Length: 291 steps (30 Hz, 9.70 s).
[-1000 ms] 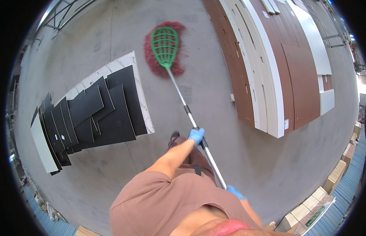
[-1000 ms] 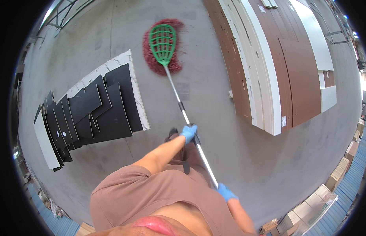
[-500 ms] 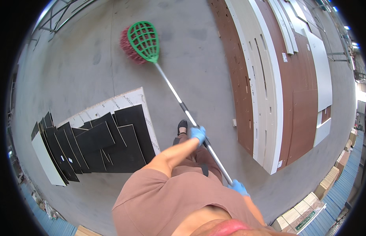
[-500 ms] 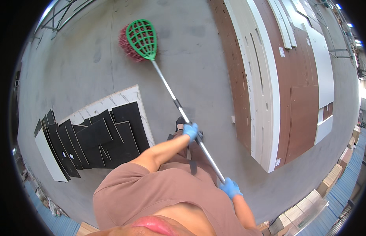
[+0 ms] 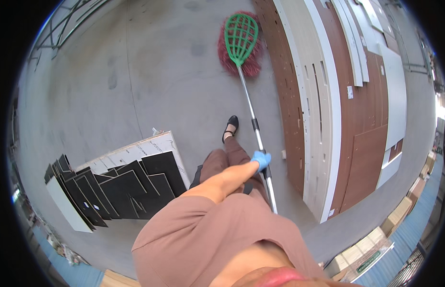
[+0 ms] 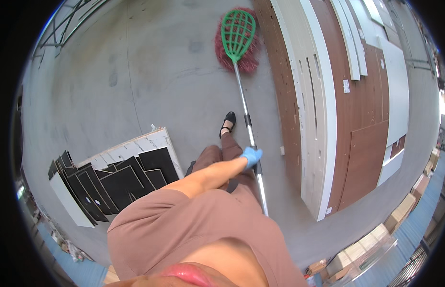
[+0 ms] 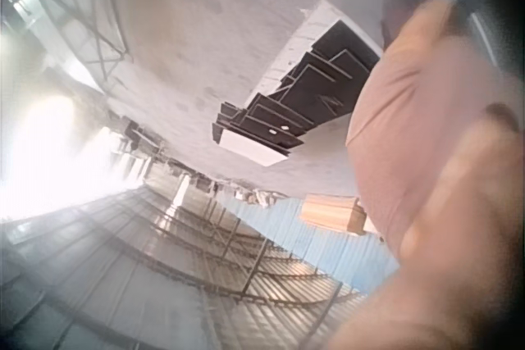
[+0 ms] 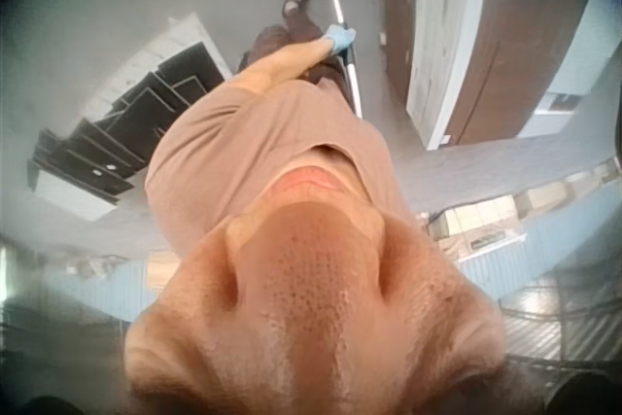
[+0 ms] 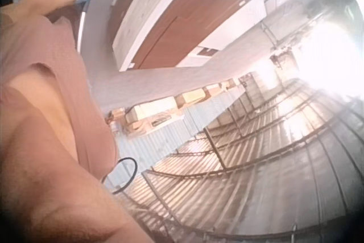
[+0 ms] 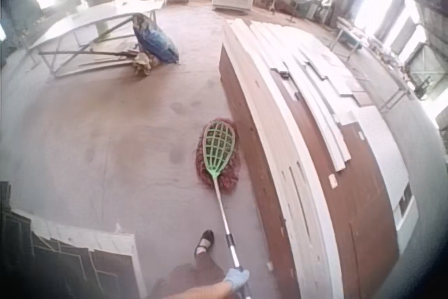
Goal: The person discards a yellow sponge into a green bin, then picks up a mop and sweeps a large concrete floor in a workshop. The person squats to scrape debris from a crack in the floor with a small tool, then resumes sweeping the area.
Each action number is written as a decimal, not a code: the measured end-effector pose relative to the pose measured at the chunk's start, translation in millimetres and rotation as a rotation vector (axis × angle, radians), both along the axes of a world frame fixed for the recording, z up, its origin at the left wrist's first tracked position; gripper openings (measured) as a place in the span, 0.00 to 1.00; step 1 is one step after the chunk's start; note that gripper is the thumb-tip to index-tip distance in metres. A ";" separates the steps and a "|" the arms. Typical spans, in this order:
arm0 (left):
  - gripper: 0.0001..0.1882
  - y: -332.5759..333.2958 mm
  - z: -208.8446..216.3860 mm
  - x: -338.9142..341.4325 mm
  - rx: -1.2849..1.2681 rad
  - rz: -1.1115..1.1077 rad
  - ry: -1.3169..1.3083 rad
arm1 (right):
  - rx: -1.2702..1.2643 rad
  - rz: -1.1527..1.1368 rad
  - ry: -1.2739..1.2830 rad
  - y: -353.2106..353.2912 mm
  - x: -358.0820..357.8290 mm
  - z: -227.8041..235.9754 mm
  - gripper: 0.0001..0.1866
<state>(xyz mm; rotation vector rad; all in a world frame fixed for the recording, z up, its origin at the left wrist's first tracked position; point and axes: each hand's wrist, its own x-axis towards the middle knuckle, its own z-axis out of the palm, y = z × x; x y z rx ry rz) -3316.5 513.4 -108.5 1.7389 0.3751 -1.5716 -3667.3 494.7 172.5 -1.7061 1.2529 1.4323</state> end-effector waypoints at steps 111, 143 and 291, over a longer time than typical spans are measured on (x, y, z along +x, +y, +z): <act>0.16 117.5 -127.2 713.0 0.462 0.987 -0.072 | -0.024 0.456 -0.143 -56.3 798.3 -115.4 0.15; 0.14 175.3 -104.0 950.6 0.324 0.626 0.058 | 0.064 0.589 -0.084 14.2 1174.4 -91.9 0.23; 0.18 197.5 -34.2 1621.8 -0.311 1.582 0.527 | -0.466 1.700 -0.447 -43.0 1955.2 28.0 0.11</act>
